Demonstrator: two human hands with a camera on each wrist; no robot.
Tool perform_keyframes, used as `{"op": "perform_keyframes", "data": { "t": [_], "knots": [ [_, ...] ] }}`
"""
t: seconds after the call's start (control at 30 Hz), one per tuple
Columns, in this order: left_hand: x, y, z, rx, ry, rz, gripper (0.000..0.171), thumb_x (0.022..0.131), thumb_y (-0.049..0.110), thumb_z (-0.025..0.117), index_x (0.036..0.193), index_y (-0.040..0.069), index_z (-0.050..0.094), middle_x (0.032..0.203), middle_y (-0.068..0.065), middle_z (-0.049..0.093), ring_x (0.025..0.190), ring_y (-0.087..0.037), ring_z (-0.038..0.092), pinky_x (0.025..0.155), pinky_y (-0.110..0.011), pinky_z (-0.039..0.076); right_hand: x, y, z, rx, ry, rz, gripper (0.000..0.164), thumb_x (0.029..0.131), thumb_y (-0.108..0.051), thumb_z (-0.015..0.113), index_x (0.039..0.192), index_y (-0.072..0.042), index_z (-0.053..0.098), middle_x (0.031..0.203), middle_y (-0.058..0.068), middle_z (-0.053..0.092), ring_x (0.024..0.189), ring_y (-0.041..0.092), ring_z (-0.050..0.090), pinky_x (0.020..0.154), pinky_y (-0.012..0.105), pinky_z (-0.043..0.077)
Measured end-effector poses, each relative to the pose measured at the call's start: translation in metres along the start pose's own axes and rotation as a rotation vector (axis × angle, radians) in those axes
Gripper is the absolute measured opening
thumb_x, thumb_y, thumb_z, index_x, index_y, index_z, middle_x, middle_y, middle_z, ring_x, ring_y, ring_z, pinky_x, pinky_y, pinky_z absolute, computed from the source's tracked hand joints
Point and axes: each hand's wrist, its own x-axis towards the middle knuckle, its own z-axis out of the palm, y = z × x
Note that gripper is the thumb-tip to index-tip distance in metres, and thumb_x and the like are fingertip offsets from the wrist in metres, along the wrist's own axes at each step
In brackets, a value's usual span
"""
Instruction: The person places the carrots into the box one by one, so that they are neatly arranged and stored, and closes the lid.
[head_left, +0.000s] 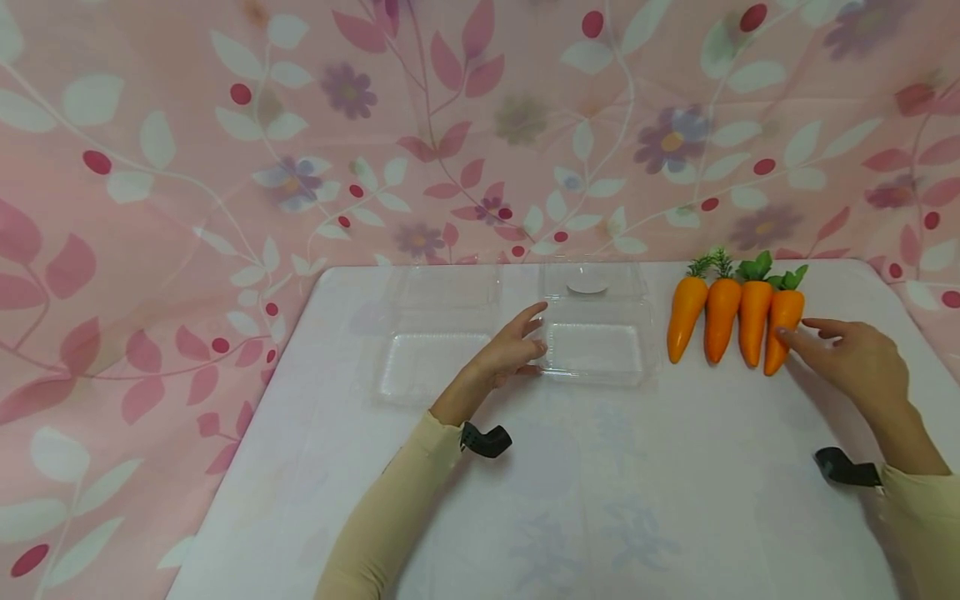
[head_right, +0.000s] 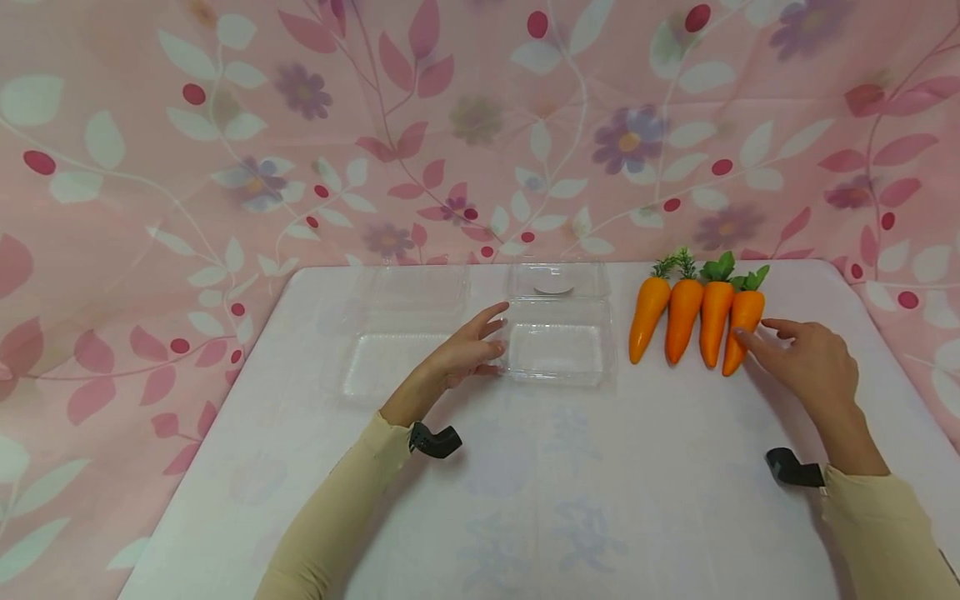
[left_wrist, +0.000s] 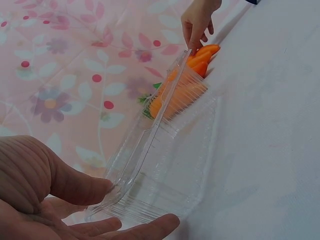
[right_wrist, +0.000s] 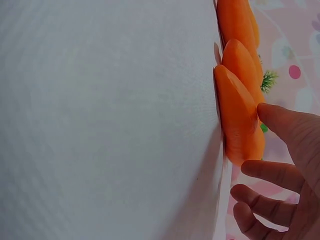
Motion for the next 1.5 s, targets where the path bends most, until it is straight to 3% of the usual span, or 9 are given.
{"op": "perform_keyframes", "data": {
  "t": [0.77,1.5],
  "knots": [
    [0.000,0.000,0.000,0.018,-0.010,0.003,0.076,0.093,-0.005,0.052,0.157,0.026,0.025,0.161,-0.012,0.023,0.132,-0.033,0.043,0.097,-0.054,0.047,0.000,-0.005,-0.013,-0.055,-0.121,0.064,0.083,0.092,-0.059,0.057,0.128,0.015,0.047,0.109,0.038,0.051,0.089,0.047,0.049,0.068,0.053,0.046],
    [-0.001,0.001,0.000,0.011,-0.002,-0.001,0.076,0.093,-0.006,0.052,0.156,0.029,0.027,0.161,-0.011,0.023,0.128,-0.034,0.047,0.096,-0.054,0.048,-0.002,0.005,-0.011,0.077,-0.064,0.162,0.083,0.089,-0.060,0.061,0.126,0.014,0.050,0.112,0.036,0.054,0.090,0.044,0.045,0.065,0.046,0.040]
  ]
}}
